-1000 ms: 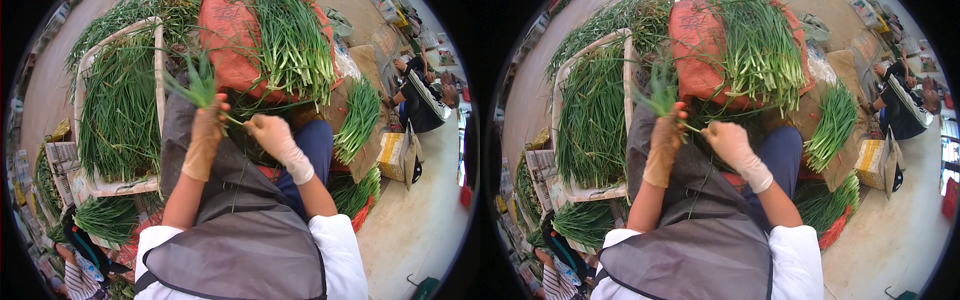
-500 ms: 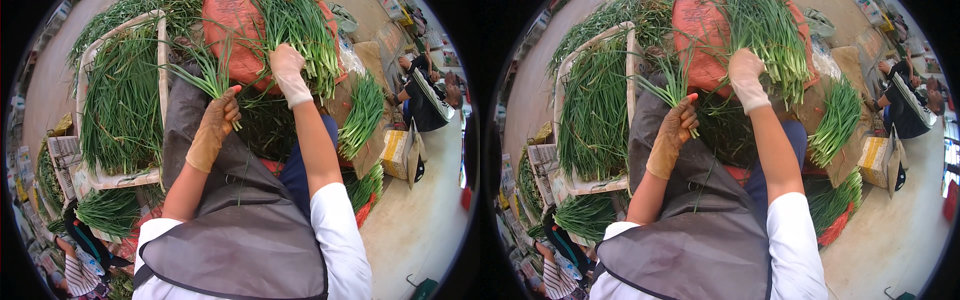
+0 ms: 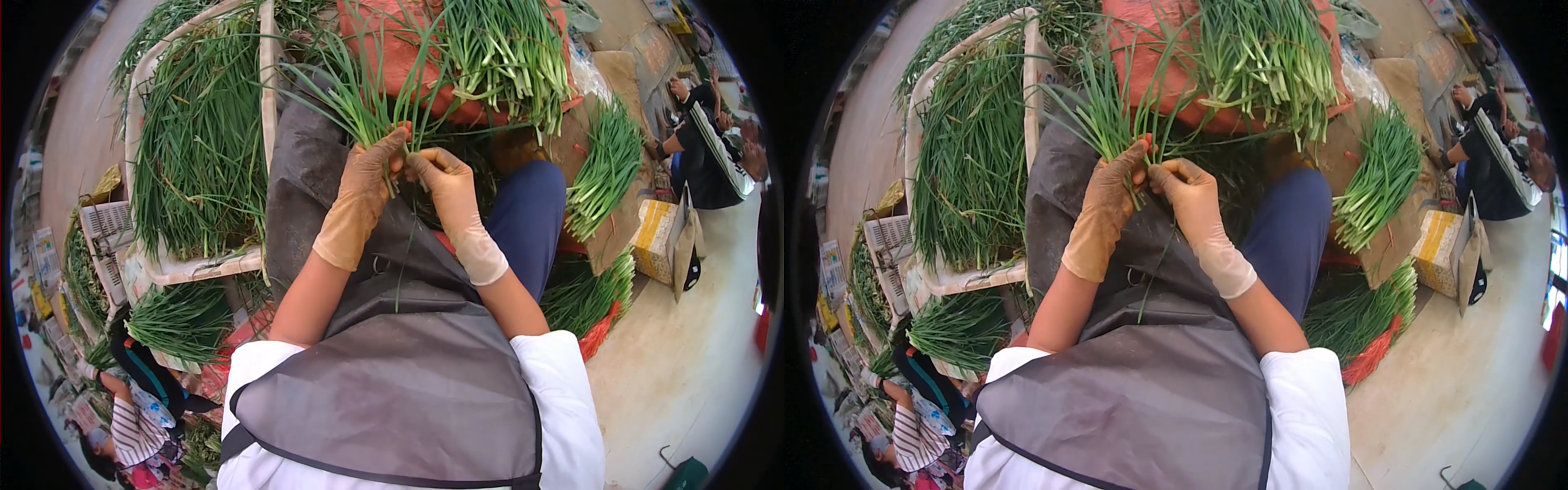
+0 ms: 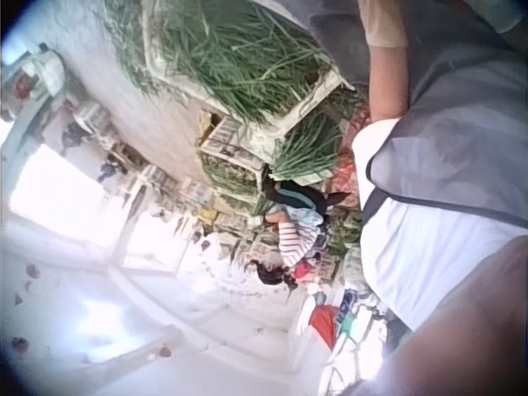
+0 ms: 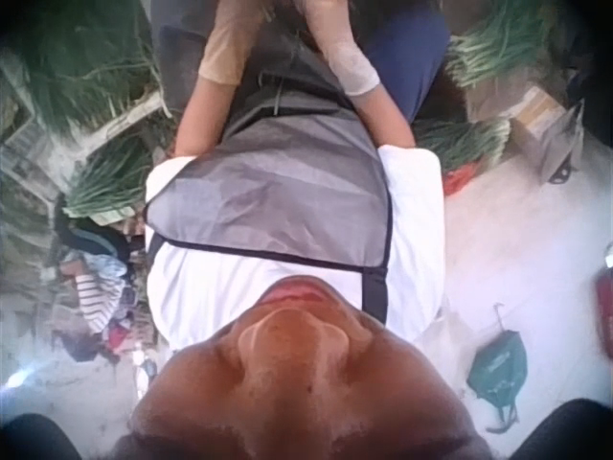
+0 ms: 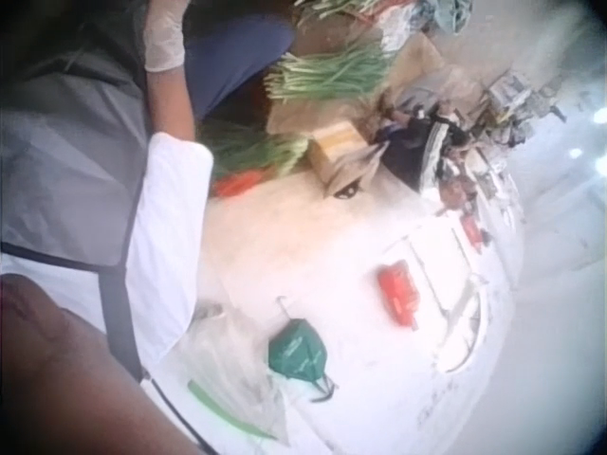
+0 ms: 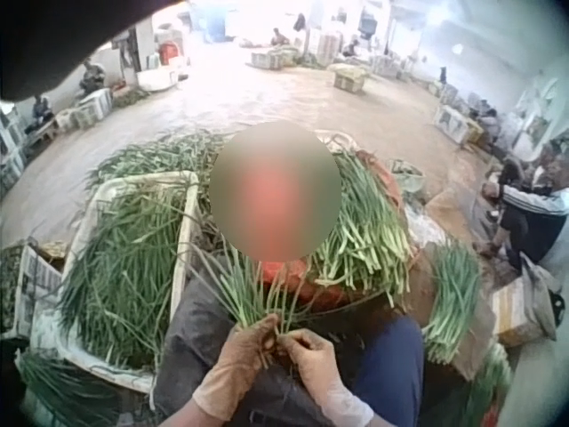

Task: The person cleans green onions by hand, stripping off outer leaves and bundling them into groups. They place the bundles into a plastic crate.

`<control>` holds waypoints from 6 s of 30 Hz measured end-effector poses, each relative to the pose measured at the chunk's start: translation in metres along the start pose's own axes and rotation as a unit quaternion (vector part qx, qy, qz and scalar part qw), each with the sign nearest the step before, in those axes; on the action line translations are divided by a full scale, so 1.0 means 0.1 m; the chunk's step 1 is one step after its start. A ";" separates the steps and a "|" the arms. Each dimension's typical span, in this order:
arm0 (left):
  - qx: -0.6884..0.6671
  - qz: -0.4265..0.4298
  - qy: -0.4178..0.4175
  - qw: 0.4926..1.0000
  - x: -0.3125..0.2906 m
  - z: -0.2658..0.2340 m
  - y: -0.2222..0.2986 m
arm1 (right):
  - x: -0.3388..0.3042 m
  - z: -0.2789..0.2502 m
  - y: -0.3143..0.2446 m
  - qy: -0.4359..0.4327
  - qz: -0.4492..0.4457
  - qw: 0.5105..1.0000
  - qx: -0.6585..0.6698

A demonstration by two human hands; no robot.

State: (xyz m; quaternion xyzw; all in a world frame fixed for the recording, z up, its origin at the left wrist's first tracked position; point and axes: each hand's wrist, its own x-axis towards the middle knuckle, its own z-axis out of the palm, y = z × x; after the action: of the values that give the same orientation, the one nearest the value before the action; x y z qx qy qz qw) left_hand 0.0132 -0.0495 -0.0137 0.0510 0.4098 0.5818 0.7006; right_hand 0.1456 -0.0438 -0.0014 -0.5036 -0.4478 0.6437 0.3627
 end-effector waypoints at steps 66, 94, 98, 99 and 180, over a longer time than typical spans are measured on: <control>-0.019 0.184 0.070 0.980 0.01 -0.19 0.43 | 0.12 -0.73 0.25 -0.091 -0.057 0.790 -0.603; 0.028 -0.014 0.052 0.998 -0.06 0.07 -0.12 | 0.07 -0.09 0.09 0.013 -0.018 0.998 0.055; 0.018 0.067 0.087 0.994 -0.07 0.01 -0.03 | -0.05 -0.03 0.03 0.019 0.019 0.997 0.078; -0.014 0.092 0.102 0.990 -0.05 0.02 0.00 | -0.04 -0.16 0.09 0.024 0.016 0.997 0.075; 0.061 0.013 0.059 0.996 -0.03 0.11 0.04 | 0.04 0.00 0.02 -0.019 -0.029 0.998 0.060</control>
State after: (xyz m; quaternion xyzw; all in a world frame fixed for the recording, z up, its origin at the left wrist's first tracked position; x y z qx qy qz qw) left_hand 0.0170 -0.0465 -0.0027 0.0641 0.4845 0.5670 0.6631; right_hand 0.1446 -0.0405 -0.0045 -0.4554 -0.4297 0.6681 0.4021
